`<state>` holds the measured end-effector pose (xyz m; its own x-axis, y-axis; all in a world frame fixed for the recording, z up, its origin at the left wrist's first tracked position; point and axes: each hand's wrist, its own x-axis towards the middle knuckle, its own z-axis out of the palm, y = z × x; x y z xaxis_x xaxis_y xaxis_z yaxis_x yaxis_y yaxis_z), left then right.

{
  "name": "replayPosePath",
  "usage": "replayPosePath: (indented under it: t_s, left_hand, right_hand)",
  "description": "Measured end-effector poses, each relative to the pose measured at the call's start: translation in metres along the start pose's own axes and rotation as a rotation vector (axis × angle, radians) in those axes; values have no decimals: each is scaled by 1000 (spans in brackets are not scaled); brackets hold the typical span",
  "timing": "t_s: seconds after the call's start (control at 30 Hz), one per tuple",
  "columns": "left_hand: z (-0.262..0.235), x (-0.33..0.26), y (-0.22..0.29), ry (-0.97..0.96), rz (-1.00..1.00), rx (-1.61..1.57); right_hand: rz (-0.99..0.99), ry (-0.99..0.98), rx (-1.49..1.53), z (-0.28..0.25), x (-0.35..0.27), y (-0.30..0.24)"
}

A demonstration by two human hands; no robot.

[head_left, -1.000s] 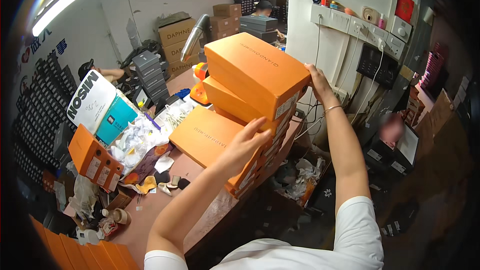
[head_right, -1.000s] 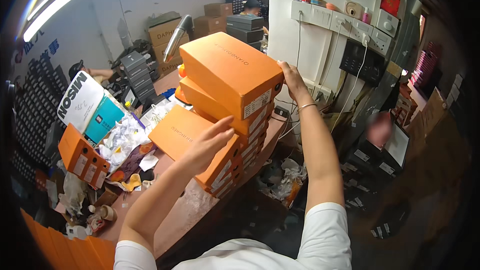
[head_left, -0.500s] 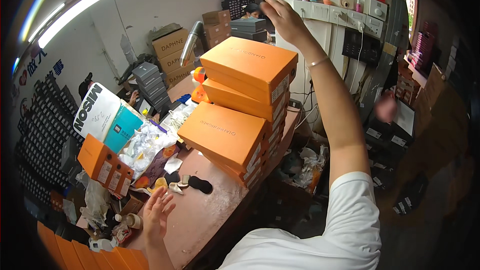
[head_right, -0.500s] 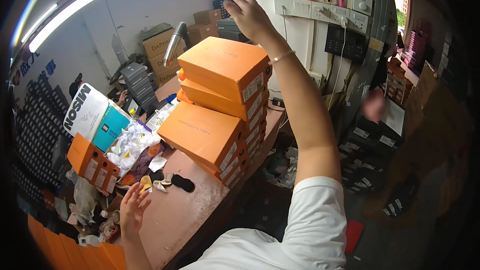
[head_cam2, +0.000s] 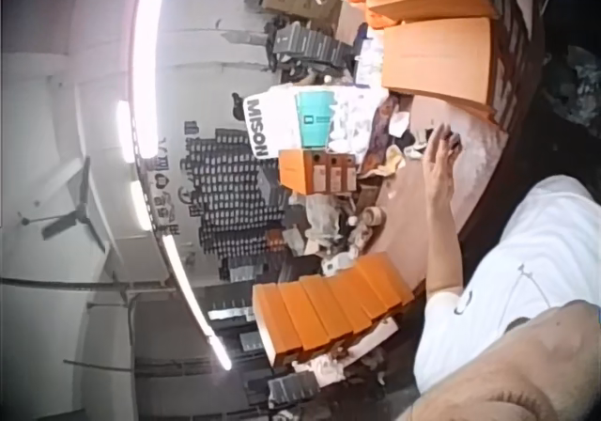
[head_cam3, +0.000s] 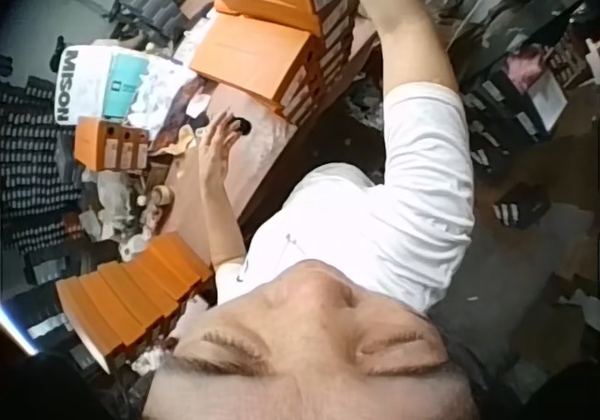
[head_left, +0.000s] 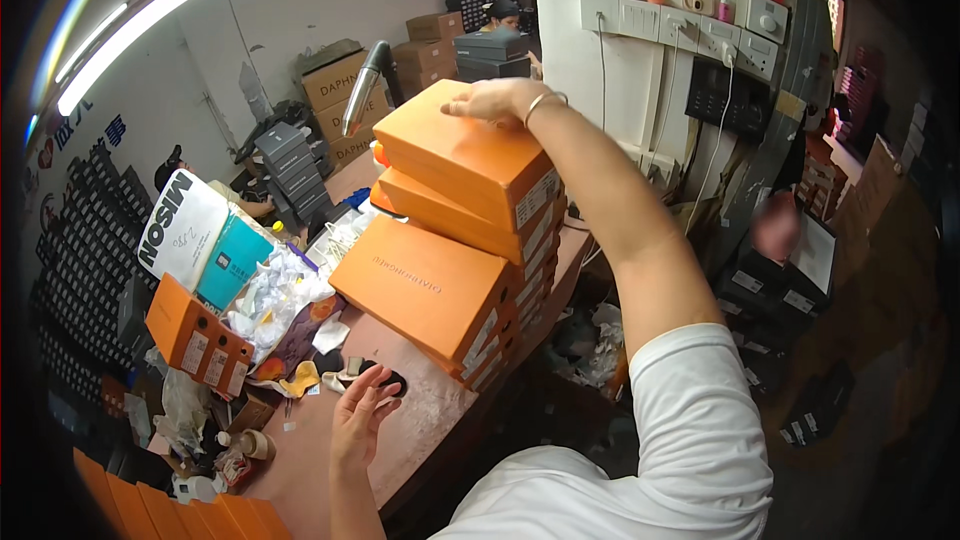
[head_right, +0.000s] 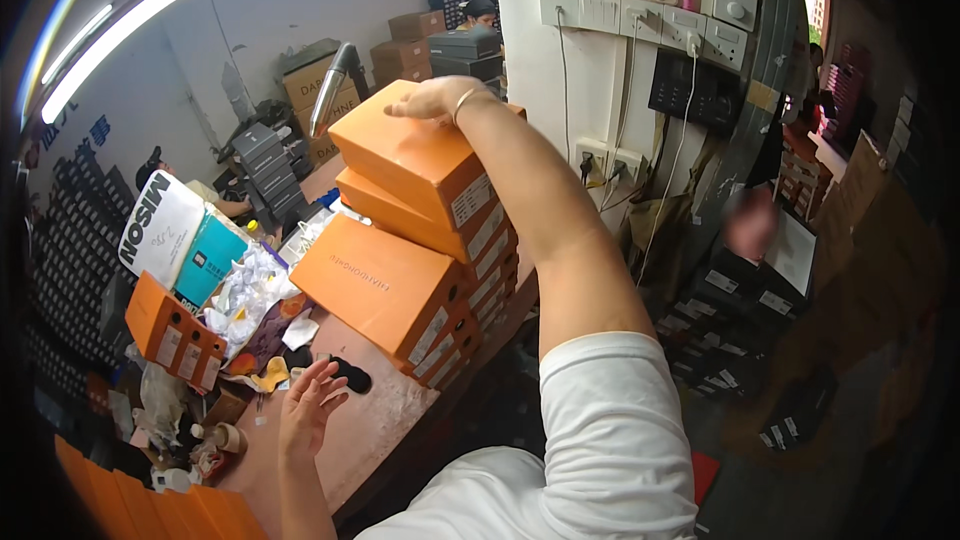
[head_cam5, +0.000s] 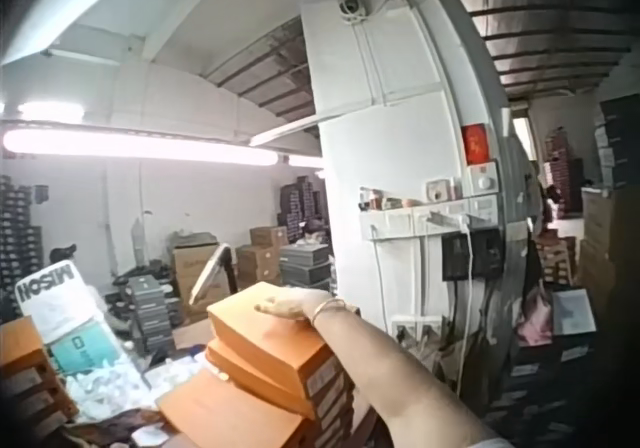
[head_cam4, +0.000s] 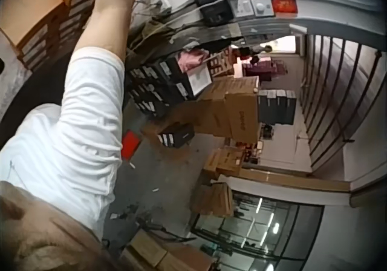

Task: Wrapping high-heeled shoes in tissue paper, placing them into dust bags, and then packing them into retail boxes.

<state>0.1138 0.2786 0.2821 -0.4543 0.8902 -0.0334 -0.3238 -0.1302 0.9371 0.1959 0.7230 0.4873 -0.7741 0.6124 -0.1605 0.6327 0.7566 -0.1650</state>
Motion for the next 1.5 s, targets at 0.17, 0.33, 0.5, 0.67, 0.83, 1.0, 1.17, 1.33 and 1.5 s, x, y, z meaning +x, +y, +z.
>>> replayPosePath:
  t_s: [0.17,0.33,0.5,0.67,0.83,1.0,1.17,1.33,1.5]
  left_hand:
    - [26,39,-37,84,45,35]
    - [4,73,-44,479,116,82]
    - [-46,153,-55,279,-22,116]
    - [-76,169,-70,137,-19,-103]
    - [-113,52,-72,121,-76,-13]
    - [-186,-104,-106,385,-228,-39]
    - [-239,-259,-113,701,-146,-169]
    - [-251,-354,-114,977,72,-270]
    - [-231,-365,-129,1060,128,-363]
  right_hand:
    - [-29,154,-21,10,-2,22]
    - [-155,231,44,8,-19,-12]
    - [-632,625,149,46,-111,-38]
    - [-861,525,196,116,-178,-79]
    - [-936,132,259,134,-195,-148]
    - [-1290,5,258,155,-191,-282]
    - [-1603,51,214,165,-226,-451]
    - [-2089,378,266,165,-320,-600]
    - [-2155,1091,-66,162,-384,-723]
